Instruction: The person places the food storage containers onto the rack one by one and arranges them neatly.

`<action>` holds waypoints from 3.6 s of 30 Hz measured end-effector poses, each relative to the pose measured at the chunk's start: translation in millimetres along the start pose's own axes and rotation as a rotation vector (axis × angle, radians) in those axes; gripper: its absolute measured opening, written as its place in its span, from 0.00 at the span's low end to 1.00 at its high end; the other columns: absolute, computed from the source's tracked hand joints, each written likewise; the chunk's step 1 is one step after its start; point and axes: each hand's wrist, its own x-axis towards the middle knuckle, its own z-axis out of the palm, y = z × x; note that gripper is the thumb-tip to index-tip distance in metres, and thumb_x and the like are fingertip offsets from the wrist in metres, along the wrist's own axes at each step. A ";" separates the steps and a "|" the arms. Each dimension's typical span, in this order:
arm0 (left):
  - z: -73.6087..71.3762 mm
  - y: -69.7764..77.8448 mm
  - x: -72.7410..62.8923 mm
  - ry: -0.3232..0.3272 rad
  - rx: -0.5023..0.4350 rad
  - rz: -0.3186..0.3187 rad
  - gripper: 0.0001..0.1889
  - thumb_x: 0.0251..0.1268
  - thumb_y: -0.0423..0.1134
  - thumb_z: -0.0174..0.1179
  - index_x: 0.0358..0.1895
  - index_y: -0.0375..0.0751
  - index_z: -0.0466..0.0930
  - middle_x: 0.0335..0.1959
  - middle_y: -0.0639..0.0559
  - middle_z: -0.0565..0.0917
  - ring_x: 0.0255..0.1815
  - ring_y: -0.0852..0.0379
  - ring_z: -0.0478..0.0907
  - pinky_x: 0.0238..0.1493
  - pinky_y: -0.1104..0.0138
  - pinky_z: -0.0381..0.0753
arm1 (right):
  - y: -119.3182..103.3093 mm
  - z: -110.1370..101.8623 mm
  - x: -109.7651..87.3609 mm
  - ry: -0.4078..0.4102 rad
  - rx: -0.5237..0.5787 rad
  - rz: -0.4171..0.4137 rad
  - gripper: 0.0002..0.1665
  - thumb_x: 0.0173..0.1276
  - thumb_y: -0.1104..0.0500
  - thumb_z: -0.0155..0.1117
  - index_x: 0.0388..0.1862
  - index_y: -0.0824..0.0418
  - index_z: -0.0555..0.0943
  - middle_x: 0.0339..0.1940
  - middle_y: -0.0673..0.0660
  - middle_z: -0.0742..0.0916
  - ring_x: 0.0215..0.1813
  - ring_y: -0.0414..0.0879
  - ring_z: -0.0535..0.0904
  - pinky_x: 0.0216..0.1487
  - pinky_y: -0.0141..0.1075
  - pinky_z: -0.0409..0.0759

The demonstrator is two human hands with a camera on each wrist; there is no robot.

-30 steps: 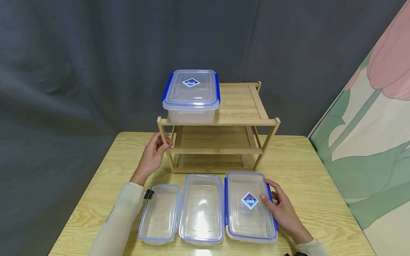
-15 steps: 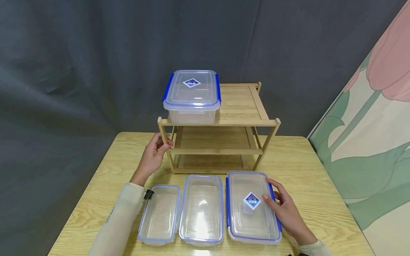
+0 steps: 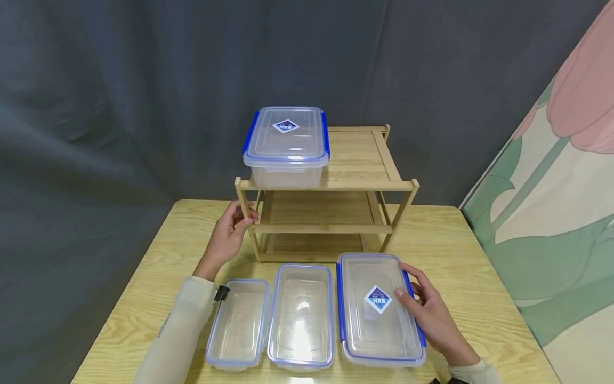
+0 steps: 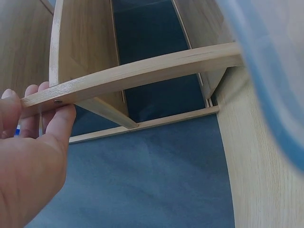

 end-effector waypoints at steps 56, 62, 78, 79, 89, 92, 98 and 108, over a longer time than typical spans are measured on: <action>0.7 -0.6 2.9 -0.019 -0.295 0.154 0.27 0.83 0.26 0.50 0.80 0.41 0.62 0.53 0.47 0.80 0.52 0.52 0.84 0.57 0.69 0.85 | -89.0 -11.3 -3.2 -0.020 -0.113 -0.165 0.36 0.82 0.65 0.58 0.83 0.50 0.62 0.52 0.54 0.80 0.36 0.52 0.89 0.29 0.50 0.90; -0.1 -1.4 1.9 -0.012 -0.296 0.141 0.28 0.83 0.27 0.49 0.81 0.42 0.62 0.53 0.46 0.80 0.51 0.52 0.84 0.57 0.69 0.85 | -99.1 -13.2 -4.5 -0.022 -0.098 -0.159 0.36 0.81 0.65 0.58 0.83 0.49 0.62 0.53 0.52 0.81 0.37 0.53 0.91 0.30 0.50 0.90; 0.0 -2.7 4.3 -0.024 -0.307 0.129 0.27 0.83 0.27 0.50 0.80 0.41 0.63 0.52 0.49 0.80 0.51 0.53 0.84 0.57 0.70 0.85 | -133.6 -17.4 -6.0 -0.005 -0.096 -0.164 0.37 0.81 0.64 0.59 0.83 0.44 0.63 0.55 0.50 0.82 0.37 0.52 0.92 0.30 0.50 0.90; 0.0 -3.0 4.7 -0.024 -0.306 0.128 0.27 0.83 0.27 0.50 0.80 0.42 0.64 0.52 0.49 0.80 0.51 0.53 0.84 0.57 0.71 0.85 | -136.2 -18.3 -5.4 -0.004 -0.091 -0.167 0.37 0.81 0.64 0.59 0.83 0.44 0.63 0.55 0.50 0.82 0.37 0.52 0.92 0.30 0.50 0.90; 0.0 -4.1 3.8 -0.022 -0.301 0.117 0.26 0.84 0.28 0.49 0.79 0.42 0.65 0.52 0.42 0.79 0.51 0.54 0.84 0.57 0.71 0.85 | -162.1 -27.6 3.6 -0.023 0.039 -0.241 0.35 0.81 0.68 0.55 0.82 0.47 0.65 0.57 0.55 0.82 0.40 0.50 0.92 0.31 0.48 0.90; 0.1 -4.1 3.6 -0.023 -0.297 0.111 0.26 0.84 0.27 0.48 0.79 0.43 0.65 0.52 0.42 0.79 0.51 0.54 0.84 0.58 0.71 0.85 | -169.2 -29.1 6.5 -0.013 0.033 -0.251 0.35 0.81 0.67 0.55 0.82 0.47 0.65 0.58 0.55 0.82 0.40 0.50 0.92 0.31 0.47 0.90; 0.8 -3.4 3.3 -0.016 -0.290 0.104 0.26 0.84 0.26 0.47 0.79 0.43 0.65 0.52 0.42 0.79 0.52 0.56 0.83 0.58 0.72 0.85 | -179.5 -31.0 13.4 0.004 0.028 -0.244 0.35 0.81 0.65 0.57 0.82 0.45 0.66 0.60 0.55 0.81 0.42 0.47 0.91 0.32 0.45 0.91; 1.7 -4.0 3.7 -0.025 -0.290 0.104 0.25 0.84 0.27 0.47 0.79 0.42 0.65 0.52 0.49 0.80 0.51 0.54 0.83 0.58 0.72 0.84 | -193.3 -33.3 29.5 0.020 0.078 -0.239 0.33 0.82 0.62 0.58 0.81 0.43 0.66 0.61 0.55 0.79 0.45 0.44 0.90 0.36 0.42 0.91</action>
